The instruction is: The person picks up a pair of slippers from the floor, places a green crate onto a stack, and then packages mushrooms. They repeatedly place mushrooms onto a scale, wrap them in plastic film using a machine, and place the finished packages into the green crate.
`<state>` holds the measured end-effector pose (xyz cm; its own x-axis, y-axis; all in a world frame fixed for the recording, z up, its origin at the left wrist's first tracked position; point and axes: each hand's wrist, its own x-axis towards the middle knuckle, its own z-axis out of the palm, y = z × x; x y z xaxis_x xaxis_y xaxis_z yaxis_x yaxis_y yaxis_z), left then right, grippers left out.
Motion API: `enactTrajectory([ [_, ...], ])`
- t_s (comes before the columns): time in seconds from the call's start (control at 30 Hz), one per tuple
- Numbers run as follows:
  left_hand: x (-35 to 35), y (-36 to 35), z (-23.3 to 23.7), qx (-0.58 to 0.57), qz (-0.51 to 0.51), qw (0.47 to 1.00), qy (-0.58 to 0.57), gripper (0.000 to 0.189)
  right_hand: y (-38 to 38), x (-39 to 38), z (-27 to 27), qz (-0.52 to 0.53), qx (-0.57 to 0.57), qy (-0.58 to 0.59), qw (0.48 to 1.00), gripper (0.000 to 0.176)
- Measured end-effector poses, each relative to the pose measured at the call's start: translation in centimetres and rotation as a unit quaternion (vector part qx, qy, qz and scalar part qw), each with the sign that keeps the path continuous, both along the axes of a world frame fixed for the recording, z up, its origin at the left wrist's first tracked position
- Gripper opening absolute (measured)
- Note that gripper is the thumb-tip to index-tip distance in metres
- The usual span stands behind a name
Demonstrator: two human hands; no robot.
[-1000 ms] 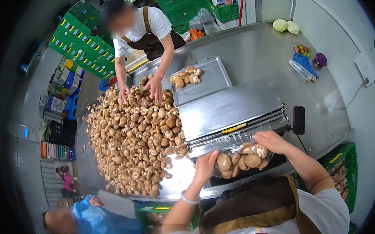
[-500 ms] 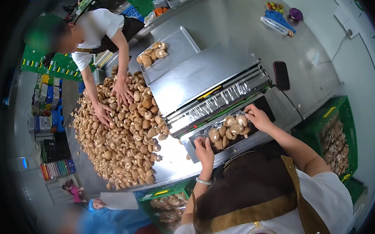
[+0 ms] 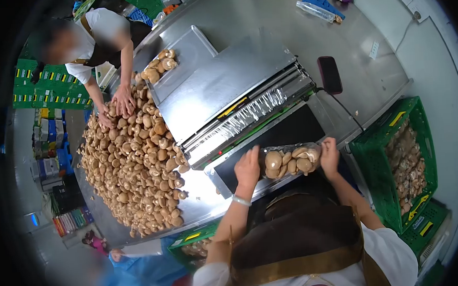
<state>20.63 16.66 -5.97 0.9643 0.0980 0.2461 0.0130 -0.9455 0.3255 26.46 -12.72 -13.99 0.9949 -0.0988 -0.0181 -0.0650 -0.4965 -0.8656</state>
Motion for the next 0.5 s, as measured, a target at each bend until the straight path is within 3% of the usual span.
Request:
enactTrajectory([
  [0.03, 1.4, -0.6, 1.0, -0.039, -0.052, 0.998, 0.003, 0.037, 0.8, -1.0, -1.8, 0.007, 0.028, 0.017, 0.999, 0.014],
  [0.07, 2.4, -1.1, 1.3, -0.053, -0.095, 0.994, 0.010, 0.039, 0.9, -2.0, -3.1, 0.007, 0.276, 0.113, 0.954, 0.020],
  [0.1, 2.9, -1.6, 0.4, -0.105, -0.063, 0.992, 0.013, 0.044, 1.6, -2.2, -1.8, 0.006, 0.505, 0.198, 0.840, 0.028],
  [0.13, 3.0, -2.4, -0.2, -0.293, -0.030, 0.955, 0.045, 0.045, 1.2, -4.6, 0.8, 0.174, 0.341, 0.118, 0.916, 0.049],
  [0.17, 3.3, -3.3, -0.1, -0.470, 0.003, 0.879, 0.074, 0.047, 1.5, -5.2, 3.6, 0.228, 0.381, 0.152, 0.883, 0.046],
  [0.2, 3.0, -4.4, 0.3, -0.608, -0.034, 0.788, 0.097, 0.046, 1.4, -5.5, 6.3, 0.248, 0.477, 0.266, 0.800, 0.044],
  [0.27, 1.5, -6.6, 4.4, -0.816, -0.062, 0.556, 0.146, 0.040, 1.3, -5.3, 10.5, 0.224, 0.603, 0.521, 0.561, 0.040],
  [0.3, 1.1, -6.9, 7.9, -0.847, -0.036, 0.502, 0.170, 0.038, 1.2, -5.5, 11.9, 0.214, 0.608, 0.606, 0.467, 0.038],
  [0.33, 0.2, -6.7, 8.7, -0.827, -0.099, 0.536, 0.139, 0.037, 1.3, -5.7, 12.9, 0.204, 0.590, 0.666, 0.408, 0.036],
  [0.37, -0.9, -6.3, 9.5, -0.799, -0.158, 0.571, 0.104, 0.036, 1.6, -5.8, 13.6, 0.210, 0.556, 0.706, 0.386, 0.034],
  [0.43, -2.6, -5.7, 12.6, -0.756, -0.173, 0.612, 0.156, 0.034, 1.9, -6.3, 14.3, 0.282, 0.441, 0.664, 0.534, 0.032],
  [0.5, -4.3, -6.0, 13.8, -0.770, -0.302, 0.536, 0.172, 0.049, 3.1, -5.5, 15.8, 0.367, 0.312, 0.586, 0.652, 0.030],
])
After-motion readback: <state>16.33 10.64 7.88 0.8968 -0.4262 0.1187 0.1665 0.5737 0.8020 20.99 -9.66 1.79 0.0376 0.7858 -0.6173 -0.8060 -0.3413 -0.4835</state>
